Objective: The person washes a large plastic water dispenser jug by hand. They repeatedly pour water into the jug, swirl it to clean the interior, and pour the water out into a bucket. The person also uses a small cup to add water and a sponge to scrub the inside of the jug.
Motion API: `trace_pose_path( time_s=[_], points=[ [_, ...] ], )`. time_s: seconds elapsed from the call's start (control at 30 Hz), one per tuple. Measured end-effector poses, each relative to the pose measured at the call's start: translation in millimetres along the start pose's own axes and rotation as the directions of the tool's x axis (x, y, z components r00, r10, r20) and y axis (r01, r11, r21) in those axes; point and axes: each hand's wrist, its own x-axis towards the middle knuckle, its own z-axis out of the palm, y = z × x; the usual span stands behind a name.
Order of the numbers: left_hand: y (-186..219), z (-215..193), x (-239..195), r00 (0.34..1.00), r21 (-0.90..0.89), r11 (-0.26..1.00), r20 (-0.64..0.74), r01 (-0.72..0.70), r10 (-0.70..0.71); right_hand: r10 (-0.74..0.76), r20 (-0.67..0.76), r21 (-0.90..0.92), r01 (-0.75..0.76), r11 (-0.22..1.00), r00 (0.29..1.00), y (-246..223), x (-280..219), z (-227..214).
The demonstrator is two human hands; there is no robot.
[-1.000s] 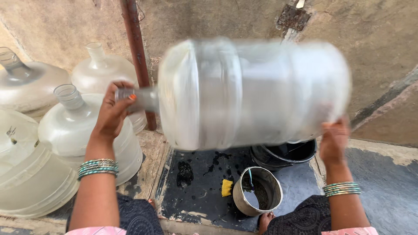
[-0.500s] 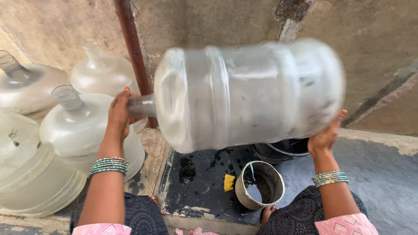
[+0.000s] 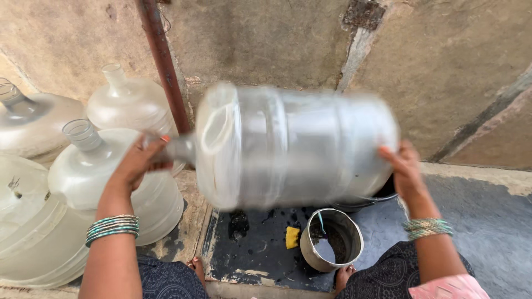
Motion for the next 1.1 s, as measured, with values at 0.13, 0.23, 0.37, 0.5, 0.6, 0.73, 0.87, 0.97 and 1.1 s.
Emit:
trace_pose_path(
  time_s=[0.13,0.23,0.37,0.5,0.6,0.73,0.87,0.97,1.1],
  points=[
    [13.5,2.5,-11.4,0.879,-0.508,0.774,0.067,-0.377,0.472,-0.332,-0.001,0.535,0.281,0.797,0.943,-48.1,-18.3,-10.3],
    [-12.6,25.6,18.2,0.799,-0.551,0.623,-0.145,-0.555,0.583,-0.296,-0.088,0.541,0.296,0.787,0.951,-55.8,-14.6,11.6],
    [-33.8,23.7,27.7,0.784,-0.531,0.61,-0.192,-0.588,0.59,-0.18,-0.178,0.449,0.243,0.86,0.967,-37.3,-10.8,27.2],
    [-8.2,29.1,15.7,0.943,-0.315,0.896,-0.216,-0.312,0.252,-0.061,-0.189,0.387,0.131,0.913,0.98,-25.6,-8.1,21.7],
    [-3.8,34.5,6.5,0.986,-0.109,0.993,-0.153,0.054,-0.071,0.184,-0.181,0.239,-0.138,0.961,0.966,-9.3,-7.8,15.2],
    [-23.9,29.9,16.1,0.923,0.155,0.91,-0.054,0.385,-0.381,0.447,-0.024,-0.049,-0.448,0.893,0.894,25.5,10.5,14.7],
    [-46.8,15.6,24.2,0.943,0.334,0.884,-0.175,0.327,-0.283,0.619,-0.064,-0.403,-0.587,0.702,0.783,44.5,-1.2,21.1],
    [-25.9,0.7,27.7,0.961,0.165,0.97,-0.24,0.18,-0.138,0.389,-0.011,-0.275,-0.377,0.885,0.921,21.7,-9.0,12.7],
    [10.0,-9.4,-10.0,0.887,-0.341,0.828,-0.037,-0.444,0.46,-0.223,0.046,0.186,0.211,0.96,0.974,-31.2,-19.0,1.6]
  ],
)
